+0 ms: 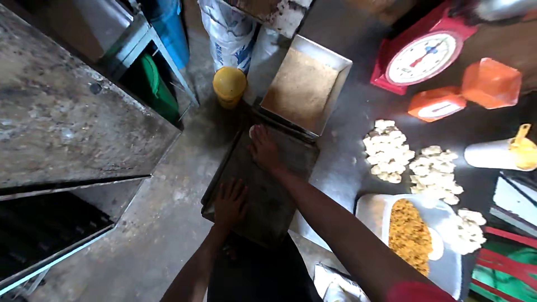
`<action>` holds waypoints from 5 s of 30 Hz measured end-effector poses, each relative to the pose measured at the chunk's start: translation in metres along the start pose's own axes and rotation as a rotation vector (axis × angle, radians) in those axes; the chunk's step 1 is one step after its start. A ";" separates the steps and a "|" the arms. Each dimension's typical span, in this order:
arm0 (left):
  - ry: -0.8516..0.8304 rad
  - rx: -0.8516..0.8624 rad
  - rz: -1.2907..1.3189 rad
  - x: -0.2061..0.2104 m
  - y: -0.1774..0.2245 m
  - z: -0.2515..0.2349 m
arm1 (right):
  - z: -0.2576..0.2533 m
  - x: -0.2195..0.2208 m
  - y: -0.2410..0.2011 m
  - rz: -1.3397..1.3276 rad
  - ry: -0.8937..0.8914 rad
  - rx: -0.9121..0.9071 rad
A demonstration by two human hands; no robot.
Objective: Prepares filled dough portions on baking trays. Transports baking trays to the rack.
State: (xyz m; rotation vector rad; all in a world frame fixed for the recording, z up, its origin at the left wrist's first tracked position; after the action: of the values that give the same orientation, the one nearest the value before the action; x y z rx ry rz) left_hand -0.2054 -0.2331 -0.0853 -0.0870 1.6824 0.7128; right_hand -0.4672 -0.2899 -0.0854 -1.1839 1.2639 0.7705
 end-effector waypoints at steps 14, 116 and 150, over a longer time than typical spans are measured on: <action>-0.001 -0.061 -0.108 0.009 0.032 -0.003 | 0.102 -0.193 0.136 -0.244 0.144 0.399; -0.701 -0.058 0.946 0.072 0.533 -0.140 | 0.530 -0.286 0.261 -1.049 0.439 1.062; -0.531 -0.018 0.528 0.049 0.305 -0.117 | 0.362 -0.165 0.139 -0.967 -0.139 0.869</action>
State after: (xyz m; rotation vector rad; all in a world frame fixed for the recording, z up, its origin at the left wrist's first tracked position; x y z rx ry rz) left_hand -0.4506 -0.0289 0.0011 0.5114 1.1843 1.0359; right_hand -0.5221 0.1186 0.0053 -0.8187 0.6259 -0.3933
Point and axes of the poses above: each hand's wrist, its own z-axis away from the middle knuckle, its own x-axis out of the palm, y = z × x, the point moved 3 cm from there along -z, towards the middle knuckle, and after that the axes turned 3 degrees about x, right-handed, at the moved point
